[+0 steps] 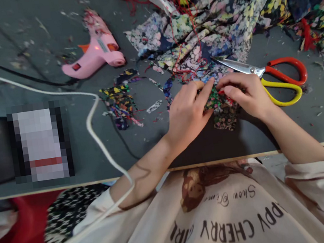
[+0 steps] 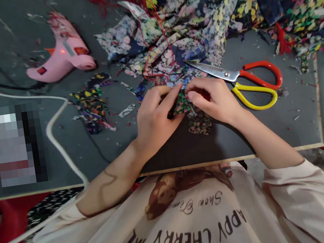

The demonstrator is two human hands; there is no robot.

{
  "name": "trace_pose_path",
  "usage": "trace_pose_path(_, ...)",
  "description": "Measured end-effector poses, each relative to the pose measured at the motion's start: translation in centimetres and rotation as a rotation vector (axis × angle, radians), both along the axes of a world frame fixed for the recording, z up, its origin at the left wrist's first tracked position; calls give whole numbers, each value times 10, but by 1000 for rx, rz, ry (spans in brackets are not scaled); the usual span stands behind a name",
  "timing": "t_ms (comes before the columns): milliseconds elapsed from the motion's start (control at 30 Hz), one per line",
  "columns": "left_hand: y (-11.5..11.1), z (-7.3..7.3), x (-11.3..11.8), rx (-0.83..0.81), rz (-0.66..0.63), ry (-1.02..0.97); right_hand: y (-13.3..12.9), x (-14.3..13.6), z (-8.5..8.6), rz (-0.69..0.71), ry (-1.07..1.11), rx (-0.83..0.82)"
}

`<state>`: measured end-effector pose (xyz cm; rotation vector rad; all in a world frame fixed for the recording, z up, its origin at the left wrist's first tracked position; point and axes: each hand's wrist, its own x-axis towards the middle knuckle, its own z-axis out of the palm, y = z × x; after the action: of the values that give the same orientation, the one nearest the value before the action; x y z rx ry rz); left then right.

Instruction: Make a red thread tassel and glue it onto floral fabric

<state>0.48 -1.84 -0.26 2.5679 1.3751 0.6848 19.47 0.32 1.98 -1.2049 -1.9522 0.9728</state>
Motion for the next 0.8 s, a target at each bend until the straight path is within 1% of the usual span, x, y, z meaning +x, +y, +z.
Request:
trace_pose_path(67, -1, 1, 0, 27, -7, 1, -1, -3, -1, -21, -21, -8)
trace_pose_path(167, -2, 1, 1, 63, -20, 4, -1, -6, -2, -13, -33, -9)
trace_pose_path(267, -2, 1, 1, 38, -19, -6, 0, -6, -2, 2, -22, -58)
trace_pose_path(333, -1, 0, 1, 1, 2, -45, 0, -4, -2, 10, 9, -61)
trace_pose_path(400, 0, -1, 1, -37, 29, -117, -1, -2, -1, -27, 47, 11)
trace_pose_path(533, 4, 0, -2, -103, 24, -285, -7, -1, 0, -259, 95, 279)
trace_pose_path(567, 5, 1, -2, -120, 20, -313, -9, -1, 0, -268, 97, 318)
trace_pose_path(600, 5, 1, -3, -138, 22, -332, -10, -1, -1, -229, 93, 341)
trace_pose_path(700, 6, 3, -3, -171, 42, -357, -13, -5, -5, 14, 5, 339)
trace_pose_path(733, 6, 4, -3, -174, 48, -366, -13, -6, -7, 61, -34, 330)
trace_pose_path(800, 5, 5, -2, -188, 52, -390, -12, -8, -10, 59, -79, 313)
